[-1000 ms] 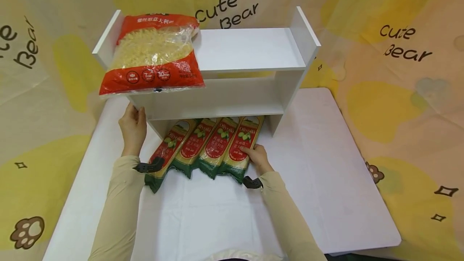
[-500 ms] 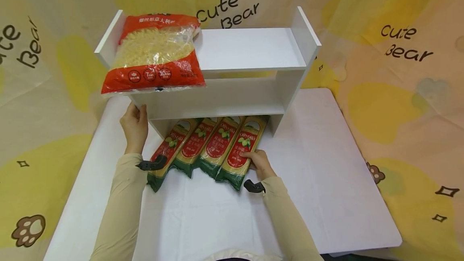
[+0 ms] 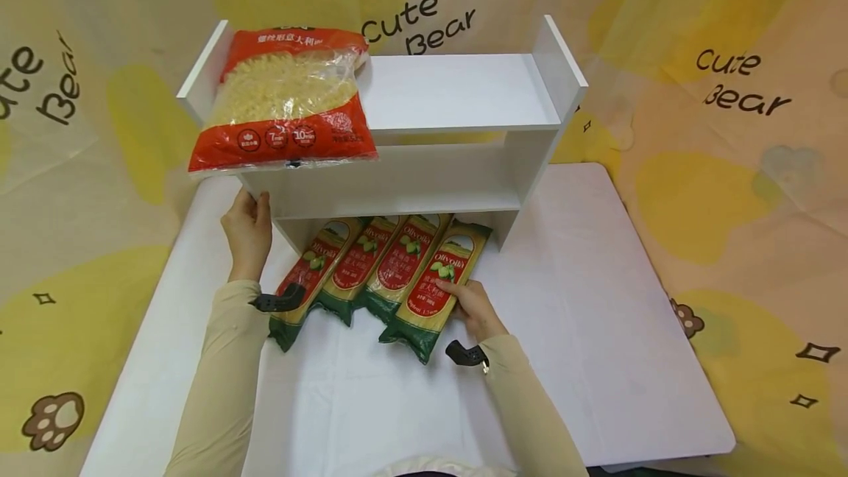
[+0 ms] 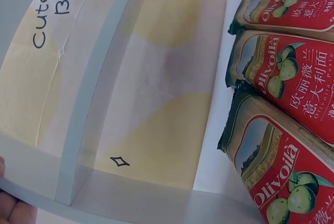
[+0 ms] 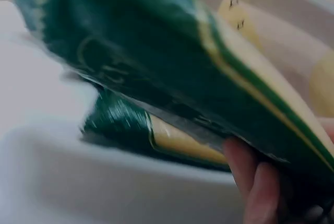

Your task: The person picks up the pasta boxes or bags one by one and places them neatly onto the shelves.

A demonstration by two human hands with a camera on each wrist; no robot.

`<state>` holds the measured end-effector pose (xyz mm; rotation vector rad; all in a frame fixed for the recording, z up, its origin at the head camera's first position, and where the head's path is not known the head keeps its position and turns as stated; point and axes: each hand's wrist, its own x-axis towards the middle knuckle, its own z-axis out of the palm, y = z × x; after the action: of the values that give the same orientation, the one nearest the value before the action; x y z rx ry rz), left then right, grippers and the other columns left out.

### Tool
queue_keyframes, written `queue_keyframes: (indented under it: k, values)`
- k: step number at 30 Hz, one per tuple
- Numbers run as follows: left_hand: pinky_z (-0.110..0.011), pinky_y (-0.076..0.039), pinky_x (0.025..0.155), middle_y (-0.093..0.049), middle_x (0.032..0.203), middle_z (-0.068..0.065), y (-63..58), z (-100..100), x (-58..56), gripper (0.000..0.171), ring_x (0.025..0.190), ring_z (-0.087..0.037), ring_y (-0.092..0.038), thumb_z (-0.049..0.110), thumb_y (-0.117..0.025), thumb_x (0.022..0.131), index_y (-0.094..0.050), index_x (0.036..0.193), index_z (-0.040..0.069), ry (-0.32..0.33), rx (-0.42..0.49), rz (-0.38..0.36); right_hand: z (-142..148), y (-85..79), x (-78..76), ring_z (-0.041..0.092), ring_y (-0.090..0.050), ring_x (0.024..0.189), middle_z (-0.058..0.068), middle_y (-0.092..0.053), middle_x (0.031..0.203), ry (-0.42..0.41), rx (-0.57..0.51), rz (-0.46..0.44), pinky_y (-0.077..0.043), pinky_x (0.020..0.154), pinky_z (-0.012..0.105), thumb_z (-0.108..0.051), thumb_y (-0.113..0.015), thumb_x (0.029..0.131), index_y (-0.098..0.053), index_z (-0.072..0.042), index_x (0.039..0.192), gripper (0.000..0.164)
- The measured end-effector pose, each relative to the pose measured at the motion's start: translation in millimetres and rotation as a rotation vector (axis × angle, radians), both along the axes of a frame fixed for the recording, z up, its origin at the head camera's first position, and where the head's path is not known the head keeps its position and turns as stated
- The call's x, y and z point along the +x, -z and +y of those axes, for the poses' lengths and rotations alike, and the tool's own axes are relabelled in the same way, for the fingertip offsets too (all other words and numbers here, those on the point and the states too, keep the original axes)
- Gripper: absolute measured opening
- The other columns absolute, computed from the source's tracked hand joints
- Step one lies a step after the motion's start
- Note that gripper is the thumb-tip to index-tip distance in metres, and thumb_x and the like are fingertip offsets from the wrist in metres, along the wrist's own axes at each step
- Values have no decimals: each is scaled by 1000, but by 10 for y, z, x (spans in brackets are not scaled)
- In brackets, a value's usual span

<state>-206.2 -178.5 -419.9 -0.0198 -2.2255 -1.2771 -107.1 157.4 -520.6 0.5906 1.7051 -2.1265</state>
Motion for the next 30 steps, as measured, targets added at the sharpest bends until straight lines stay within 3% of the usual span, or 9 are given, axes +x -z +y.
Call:
queue_keyframes:
  k: [5,14,23,30]
  values:
    - [-49,-51,87,-62,118,-22,3,-2,8,27,103,-37,-63,7,-52,97,-59,121,-4,8,-3,-20,-45,-105,157,16,-66,92,7,-66,105,-18,-40,39,-54,83,31,-14,-60,93,-45,9,127,44]
    - [-48,-50,88,-61,121,-21,-6,-2,7,29,106,-36,-62,8,-52,97,-58,123,-3,20,-4,-19,-67,-437,421,19,-67,89,9,-65,103,-80,10,77,-55,80,33,-18,-61,93,-44,8,128,47]
    - [-50,-51,85,-63,116,-23,3,-11,4,26,101,-38,-64,8,-53,97,-60,118,-5,6,-3,-15,-23,-859,672,19,-67,90,8,-65,102,-155,-100,161,-55,80,36,-14,-56,95,-38,12,128,45]
    - [-49,-50,87,-63,117,-22,5,-22,10,26,103,-37,-63,7,-53,97,-60,118,-5,23,3,-13,35,-1130,858,20,-68,87,7,-66,101,-219,-208,240,-56,75,36,-9,-52,96,-46,3,119,27]
